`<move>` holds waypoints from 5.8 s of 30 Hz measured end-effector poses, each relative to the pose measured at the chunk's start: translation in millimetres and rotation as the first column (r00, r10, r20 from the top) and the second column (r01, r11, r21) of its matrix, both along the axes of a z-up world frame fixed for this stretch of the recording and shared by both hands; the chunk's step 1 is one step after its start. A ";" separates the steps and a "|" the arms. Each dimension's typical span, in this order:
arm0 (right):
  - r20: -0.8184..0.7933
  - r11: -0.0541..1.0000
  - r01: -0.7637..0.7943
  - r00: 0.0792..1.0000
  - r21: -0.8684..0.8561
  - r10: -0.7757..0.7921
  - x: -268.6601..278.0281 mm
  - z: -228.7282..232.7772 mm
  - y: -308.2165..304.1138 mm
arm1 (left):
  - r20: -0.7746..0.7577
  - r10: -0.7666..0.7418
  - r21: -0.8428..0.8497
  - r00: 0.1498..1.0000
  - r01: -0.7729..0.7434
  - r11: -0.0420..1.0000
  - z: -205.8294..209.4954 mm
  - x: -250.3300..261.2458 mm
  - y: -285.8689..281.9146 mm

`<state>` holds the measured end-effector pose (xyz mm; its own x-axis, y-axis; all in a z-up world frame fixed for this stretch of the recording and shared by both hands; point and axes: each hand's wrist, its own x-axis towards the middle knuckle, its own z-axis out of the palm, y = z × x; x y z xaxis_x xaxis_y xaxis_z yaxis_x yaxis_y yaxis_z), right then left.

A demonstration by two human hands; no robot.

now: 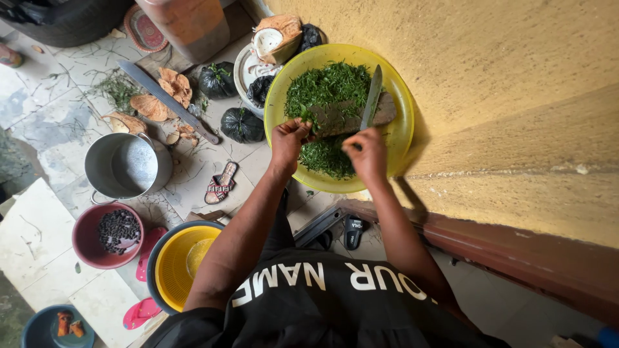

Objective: Shred green leaves by hand and with a knife in a bowl.

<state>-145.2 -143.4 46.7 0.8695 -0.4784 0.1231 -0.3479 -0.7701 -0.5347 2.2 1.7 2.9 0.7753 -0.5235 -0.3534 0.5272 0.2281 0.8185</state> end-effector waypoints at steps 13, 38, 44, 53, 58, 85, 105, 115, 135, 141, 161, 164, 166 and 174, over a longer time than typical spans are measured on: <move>-0.066 0.977 -0.077 0.996 -0.199 0.066 3.4 -53.6 -14.5 | 0.001 -0.010 -0.097 1.000 0.010 0.995 5.3 1.4 -4.6; -0.028 0.991 -0.127 0.992 -0.040 0.126 -17.0 -29.8 -1.0 | 0.078 -0.041 -0.222 0.996 0.058 0.973 84.5 11.5 -21.0; -0.281 0.946 -0.324 0.910 -0.017 0.306 -25.7 -24.4 8.8 | 0.072 -0.034 -0.260 0.997 0.052 0.964 93.8 18.0 -14.6; -0.115 0.978 -0.196 0.972 0.072 0.203 -15.2 -20.3 13.5 | 0.074 -0.032 -0.243 0.997 0.049 0.969 106.5 17.1 -12.2; -0.462 0.957 -0.171 0.847 0.233 0.263 -10.6 -1.2 18.1 | 0.118 0.048 -0.270 0.992 -0.015 0.963 117.4 39.4 1.3; 0.382 0.992 -0.116 0.916 -0.052 0.127 32.7 72.0 51.9 | -0.310 -0.058 -0.389 0.949 -0.071 0.919 55.8 -0.9 -20.3; 0.325 0.983 -0.170 0.928 -0.070 0.183 25.4 74.7 46.1 | -0.349 -0.035 -0.338 0.937 -0.090 0.937 56.6 -3.1 -16.3; 0.393 0.987 -0.147 0.905 -0.071 0.163 23.5 71.5 50.6 | -0.285 -0.094 -0.421 0.954 -0.037 0.906 45.0 -4.6 -21.4; 0.257 0.964 -0.238 0.931 -0.118 0.261 33.2 79.7 48.3 | -0.475 -0.089 -0.465 0.876 -0.164 0.870 75.2 -8.5 -27.3; 0.229 0.960 -0.229 0.937 -0.161 0.262 33.5 54.6 37.0 | -0.399 -0.099 -0.468 0.911 -0.110 0.877 49.0 -10.3 -34.9; 0.390 0.988 -0.114 0.918 0.100 0.066 16.3 41.8 22.0 | -0.450 -0.104 -0.346 0.887 -0.066 0.936 45.0 -9.5 -37.9; 0.477 0.787 -0.175 0.863 0.591 -0.166 3.1 37.7 11.1 | -0.432 -0.108 -0.327 0.895 -0.044 0.944 39.8 -11.1 -32.4; 0.481 0.603 -0.230 0.826 0.764 -0.294 2.2 40.4 3.9 | -0.398 -0.117 -0.339 0.910 -0.028 0.940 44.0 -10.9 -32.6; 0.270 0.489 -0.071 0.897 0.870 -0.349 19.2 42.0 2.8 | 0.074 0.056 -0.114 0.996 -0.047 0.992 36.5 -36.0 -35.9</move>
<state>-126.0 -140.6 88.6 0.7606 -0.6360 -0.1303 -0.0242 0.1727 -0.9847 -33.8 -34.2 39.3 0.8248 -0.5151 -0.2331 0.4488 0.3457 0.8240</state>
